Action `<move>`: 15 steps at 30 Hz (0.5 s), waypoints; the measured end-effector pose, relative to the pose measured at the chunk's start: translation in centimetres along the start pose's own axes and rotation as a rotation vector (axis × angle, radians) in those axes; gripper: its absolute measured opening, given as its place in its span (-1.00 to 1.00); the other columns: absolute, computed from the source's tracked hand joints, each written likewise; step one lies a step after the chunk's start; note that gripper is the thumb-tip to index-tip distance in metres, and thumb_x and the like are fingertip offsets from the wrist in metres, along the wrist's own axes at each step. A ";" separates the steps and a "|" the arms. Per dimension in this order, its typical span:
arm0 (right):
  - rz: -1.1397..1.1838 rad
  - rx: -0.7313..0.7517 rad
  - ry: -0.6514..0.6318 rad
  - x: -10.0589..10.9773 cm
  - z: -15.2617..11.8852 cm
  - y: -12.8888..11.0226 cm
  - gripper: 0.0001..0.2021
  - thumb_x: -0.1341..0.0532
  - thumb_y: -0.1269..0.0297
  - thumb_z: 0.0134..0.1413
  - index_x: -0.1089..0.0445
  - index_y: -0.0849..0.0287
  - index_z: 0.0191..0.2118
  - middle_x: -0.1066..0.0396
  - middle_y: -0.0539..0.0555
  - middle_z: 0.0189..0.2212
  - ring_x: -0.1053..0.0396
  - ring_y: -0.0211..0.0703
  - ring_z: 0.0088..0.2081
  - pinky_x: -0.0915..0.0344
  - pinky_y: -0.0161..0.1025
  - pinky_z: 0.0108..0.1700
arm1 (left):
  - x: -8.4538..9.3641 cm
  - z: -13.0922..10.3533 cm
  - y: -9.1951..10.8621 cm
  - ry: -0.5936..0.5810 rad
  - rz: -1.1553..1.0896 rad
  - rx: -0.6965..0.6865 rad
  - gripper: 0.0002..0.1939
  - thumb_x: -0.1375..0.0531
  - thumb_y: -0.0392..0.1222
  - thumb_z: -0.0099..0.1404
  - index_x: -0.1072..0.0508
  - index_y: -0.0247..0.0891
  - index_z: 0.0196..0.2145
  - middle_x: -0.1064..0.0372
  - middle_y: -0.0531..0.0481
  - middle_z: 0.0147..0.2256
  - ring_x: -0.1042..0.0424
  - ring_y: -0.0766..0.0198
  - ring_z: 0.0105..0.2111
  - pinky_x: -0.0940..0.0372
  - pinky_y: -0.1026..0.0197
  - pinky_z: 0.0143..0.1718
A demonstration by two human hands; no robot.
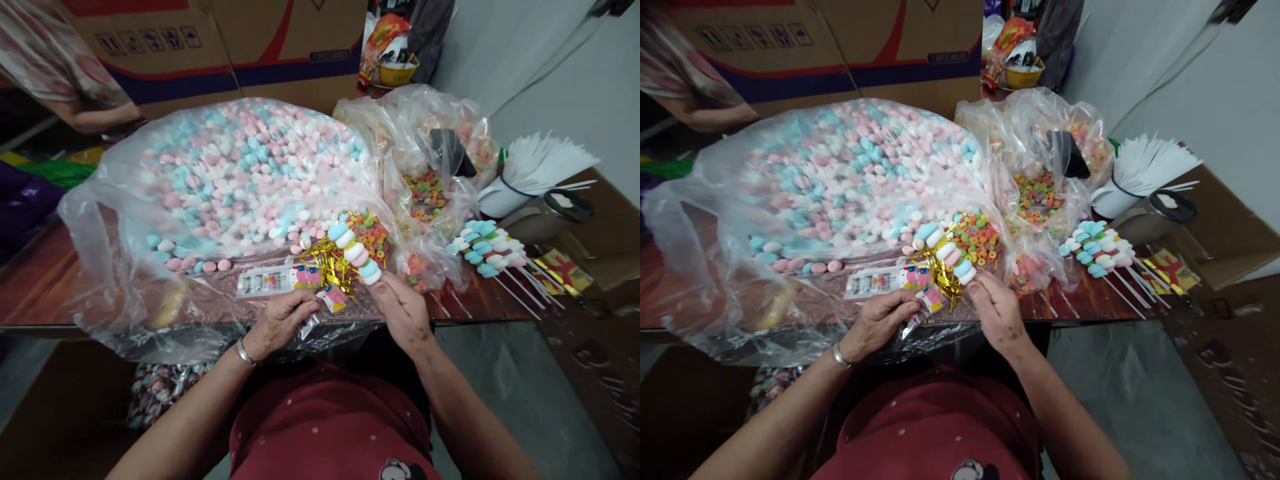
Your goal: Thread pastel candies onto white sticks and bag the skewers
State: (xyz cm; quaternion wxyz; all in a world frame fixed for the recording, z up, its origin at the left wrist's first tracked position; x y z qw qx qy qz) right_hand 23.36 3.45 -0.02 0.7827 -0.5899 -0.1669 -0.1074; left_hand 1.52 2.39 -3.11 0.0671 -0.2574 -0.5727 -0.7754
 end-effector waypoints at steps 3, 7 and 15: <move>-0.180 0.167 -0.084 2.6 0.0 -0.4 -0.72 -0.05 0.28 0.26 -0.36 0.19 -0.45 -0.24 -0.01 -0.53 -0.24 -0.28 -0.46 -0.20 -0.34 -0.39 | 0.8 -0.3 -0.3 0.029 0.054 -0.050 -0.74 -0.09 -0.12 0.38 -0.49 -0.30 -0.35 -0.43 0.05 -0.52 -0.36 0.40 -0.53 -0.24 0.40 -0.47; -0.388 0.290 -0.232 4.9 -0.4 -0.2 -0.80 -0.06 0.38 0.24 -0.41 0.17 -0.34 -0.33 0.01 -0.48 -0.31 -0.30 -0.45 -0.21 -0.37 -0.39 | 1.6 -0.4 -0.4 0.019 0.107 -0.140 -0.72 -0.05 -0.13 0.41 -0.49 -0.30 -0.31 -0.44 0.04 -0.52 -0.38 0.39 -0.53 -0.26 0.40 -0.45; -0.504 0.398 -0.270 5.9 -0.5 -0.2 -0.82 -0.06 0.42 0.25 -0.40 0.13 -0.28 -0.37 0.01 -0.47 -0.33 -0.29 -0.44 -0.23 -0.37 -0.37 | 2.0 -0.4 -0.5 -0.060 0.171 -0.212 -0.68 0.00 -0.11 0.43 -0.48 -0.30 -0.30 -0.47 0.00 -0.46 -0.42 0.38 -0.49 -0.29 0.38 -0.40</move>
Point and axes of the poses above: each hand's wrist, its own z-axis towards the middle knuckle, its own x-axis out of the back of the hand, y = z × x, the point moved 3 cm from there along z, towards the middle knuckle
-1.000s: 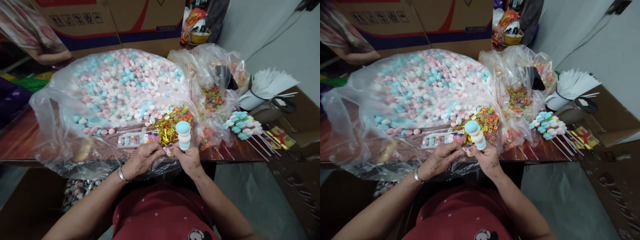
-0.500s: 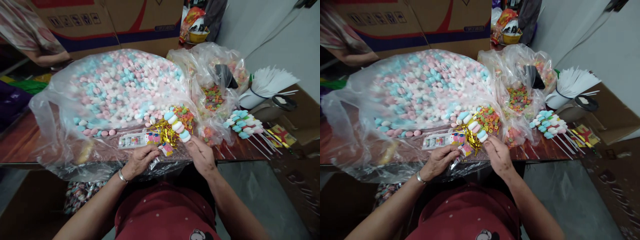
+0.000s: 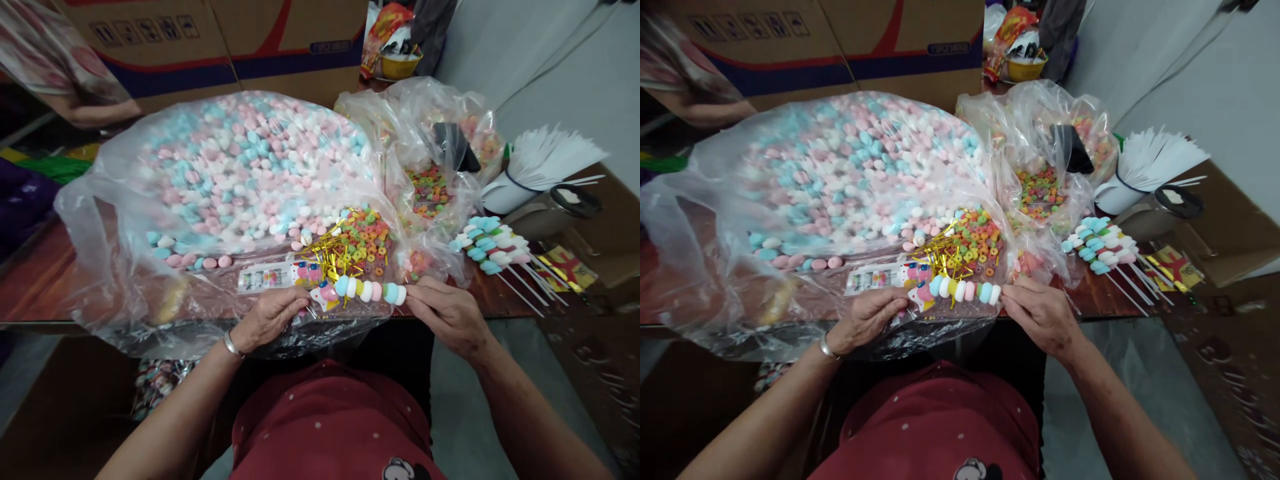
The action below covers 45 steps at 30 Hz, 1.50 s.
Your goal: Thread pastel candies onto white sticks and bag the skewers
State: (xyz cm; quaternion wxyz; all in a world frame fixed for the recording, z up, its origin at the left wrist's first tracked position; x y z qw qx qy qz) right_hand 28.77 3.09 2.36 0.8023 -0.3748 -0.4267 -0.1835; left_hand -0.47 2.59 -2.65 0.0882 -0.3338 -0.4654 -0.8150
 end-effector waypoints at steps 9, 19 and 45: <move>-0.008 0.003 -0.033 -0.3 0.0 0.3 -0.80 -0.04 0.42 0.26 -0.39 0.16 -0.33 -0.35 0.00 -0.49 -0.29 -0.31 -0.47 -0.21 -0.37 -0.39 | -0.5 0.1 -0.5 0.053 -0.077 -0.149 -0.72 -0.03 -0.17 0.42 -0.50 -0.34 -0.20 -0.54 -0.08 -0.37 -0.50 0.37 -0.43 -0.36 0.40 -0.35; -0.012 -0.022 -0.042 -0.1 -0.1 0.4 -0.79 -0.04 0.36 0.27 -0.43 0.12 -0.25 -0.42 0.03 -0.43 -0.38 -0.27 -0.42 -0.28 -0.35 -0.33 | -0.4 0.4 -0.2 -0.036 -0.151 -0.025 -0.66 -0.03 -0.07 0.42 -0.53 -0.31 -0.23 -0.55 -0.13 -0.34 -0.50 0.32 -0.40 -0.37 0.33 -0.31; -0.167 0.151 -0.192 -0.5 -0.5 1.1 -0.67 0.02 0.27 0.32 -0.50 0.11 -0.26 -0.39 0.04 -0.49 -0.30 -0.23 -0.40 -0.22 -0.28 -0.31 | 0.1 2.6 0.3 -0.451 -0.187 0.002 -0.61 0.05 -0.05 0.44 -0.45 -0.30 -0.36 -0.38 0.01 -0.47 -0.32 0.37 -0.48 -0.22 0.36 -0.40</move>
Point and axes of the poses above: each hand's wrist, its own z-axis towards the middle knuckle, its own x-axis out of the back of the hand, y = z × x, the point moved 3 cm from there along z, towards the middle knuckle
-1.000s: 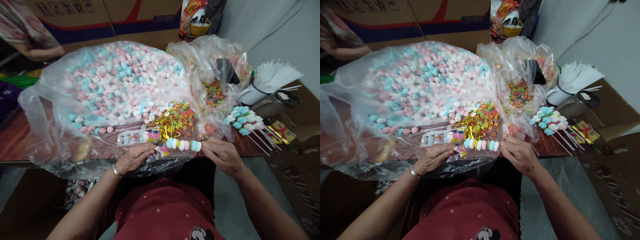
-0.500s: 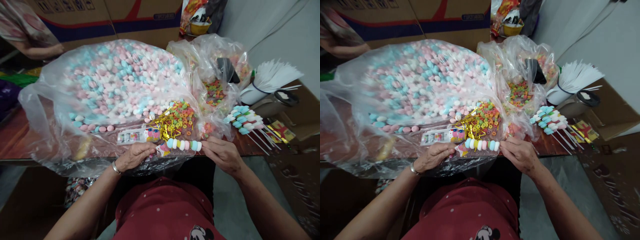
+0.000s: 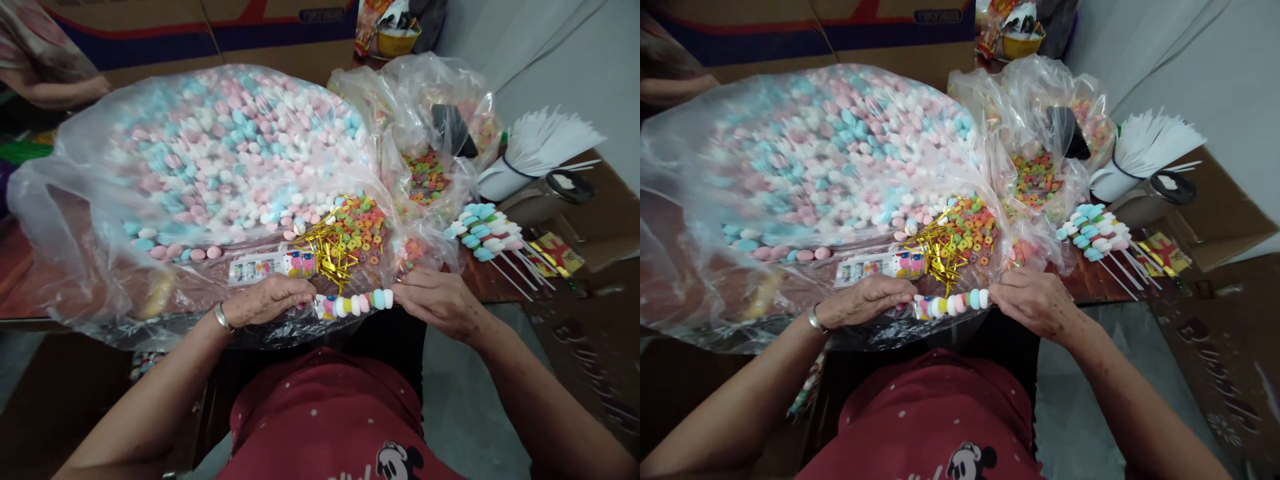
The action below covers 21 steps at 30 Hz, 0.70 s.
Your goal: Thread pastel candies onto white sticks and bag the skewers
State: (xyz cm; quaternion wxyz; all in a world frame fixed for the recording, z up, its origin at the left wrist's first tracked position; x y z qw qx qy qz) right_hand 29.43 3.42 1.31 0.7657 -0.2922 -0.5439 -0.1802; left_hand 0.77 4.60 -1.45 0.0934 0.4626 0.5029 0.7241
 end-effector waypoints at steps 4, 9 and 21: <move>0.023 -0.031 0.030 -0.6 0.1 -0.2 -0.67 0.01 0.28 0.31 -0.49 0.13 -0.31 -0.33 0.01 -0.54 -0.25 -0.27 -0.46 -0.15 -0.31 -0.37 | 0.6 0.5 0.0 -0.054 0.050 -0.035 -0.64 0.05 -0.08 0.44 -0.45 -0.29 -0.33 -0.39 0.00 -0.45 -0.33 0.37 -0.47 -0.20 0.35 -0.40; 0.015 -0.041 0.046 -0.4 0.3 -1.1 -0.68 0.01 0.33 0.31 -0.47 0.17 -0.34 -0.33 0.01 -0.55 -0.25 -0.28 -0.48 -0.14 -0.32 -0.41 | 1.1 0.8 0.1 -0.085 0.061 -0.015 -0.62 0.05 -0.07 0.44 -0.44 -0.29 -0.36 -0.36 0.04 -0.48 -0.29 0.39 -0.50 -0.16 0.37 -0.43; 0.280 -0.253 0.090 -3.1 -0.1 -3.1 -0.71 -0.03 0.33 0.29 -0.38 0.17 0.02 -0.55 0.06 -0.32 -0.49 -0.26 -0.37 -0.37 -0.37 -0.31 | 1.9 1.3 1.3 -0.088 -0.005 0.113 -0.71 -0.03 -0.05 0.40 -0.43 -0.28 -0.28 -0.33 0.05 -0.47 -0.28 0.39 -0.49 -0.19 0.36 -0.45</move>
Point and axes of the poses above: each hand's wrist, its own z-axis towards the middle knuckle, its own x-axis out of the back of the hand, y = z × x, the point moved 3 cm from there along z, towards the middle knuckle
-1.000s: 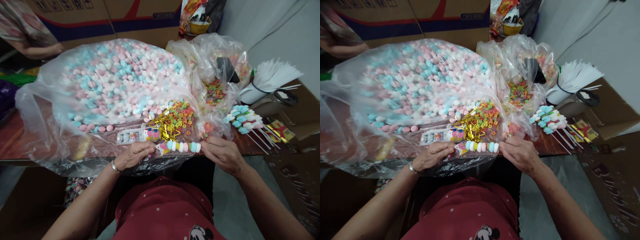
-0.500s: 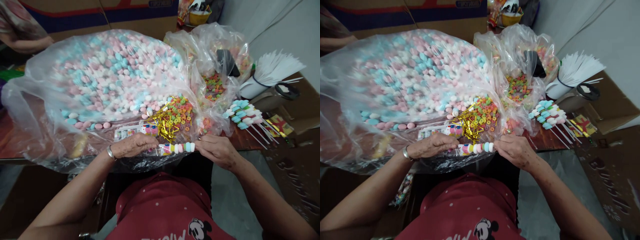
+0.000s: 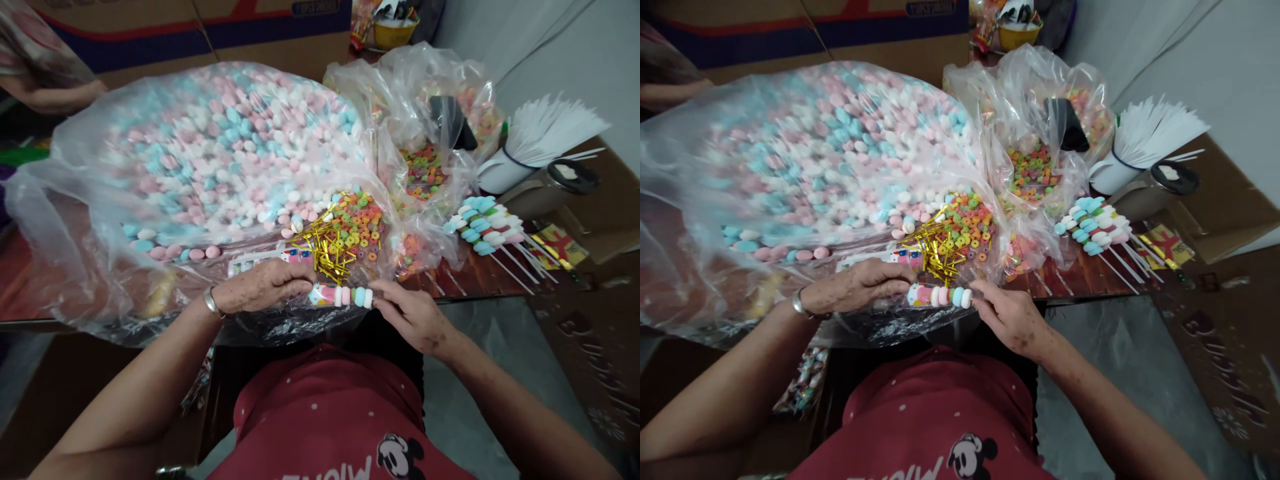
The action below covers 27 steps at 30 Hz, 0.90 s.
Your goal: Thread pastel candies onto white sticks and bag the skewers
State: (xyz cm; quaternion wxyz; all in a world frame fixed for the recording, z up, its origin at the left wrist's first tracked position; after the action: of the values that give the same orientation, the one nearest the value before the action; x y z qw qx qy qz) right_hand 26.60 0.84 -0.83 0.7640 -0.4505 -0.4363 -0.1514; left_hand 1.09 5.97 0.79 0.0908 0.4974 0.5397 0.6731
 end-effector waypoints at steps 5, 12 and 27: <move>0.160 0.064 0.079 -1.1 -0.8 -0.7 -0.57 0.00 0.43 0.28 -0.23 0.13 0.23 -0.43 0.09 0.06 -0.45 -0.21 0.02 -0.40 -0.28 0.05 | 0.7 -0.4 0.0 -0.033 -0.547 0.143 -0.48 -0.06 0.21 0.30 -0.40 -0.27 -0.04 -0.42 -0.06 -0.47 -0.36 0.31 -0.61 -0.20 0.31 -0.66; 0.353 -0.070 0.193 -2.5 -1.5 -0.7 -0.60 -0.05 0.41 0.27 -0.32 0.09 0.17 -0.47 0.06 0.01 -0.48 -0.18 -0.03 -0.42 -0.23 0.06 | -1.5 0.1 -0.8 -0.032 -1.038 0.143 -0.32 0.04 0.29 0.28 -0.47 -0.38 -0.06 -0.52 -0.32 -0.43 -0.50 0.07 -0.58 -0.27 0.22 -0.71; 0.373 -0.213 0.244 -5.7 -1.0 -2.6 -0.59 -0.03 0.38 0.26 -0.31 0.11 0.18 -0.46 0.06 0.02 -0.46 -0.17 0.00 -0.39 -0.25 0.07 | -6.1 1.5 1.0 1.141 -1.120 0.089 -0.57 -0.41 -0.02 0.00 -0.48 -0.25 -0.20 -0.45 -0.01 -0.35 -0.42 0.29 -0.38 -0.32 0.26 -0.32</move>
State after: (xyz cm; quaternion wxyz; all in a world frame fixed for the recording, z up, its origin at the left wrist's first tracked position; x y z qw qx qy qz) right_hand 22.19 -2.30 -4.19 0.7740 -0.5797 -0.2316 -0.1060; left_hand 5.60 2.51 -2.02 0.1052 -0.2654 0.6986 0.6561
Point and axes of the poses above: each hand's wrist, its own z-axis towards the middle knuckle, its own x-axis out of the back of the hand, y = z × x, the point moved 3 cm from there along z, towards the middle knuckle
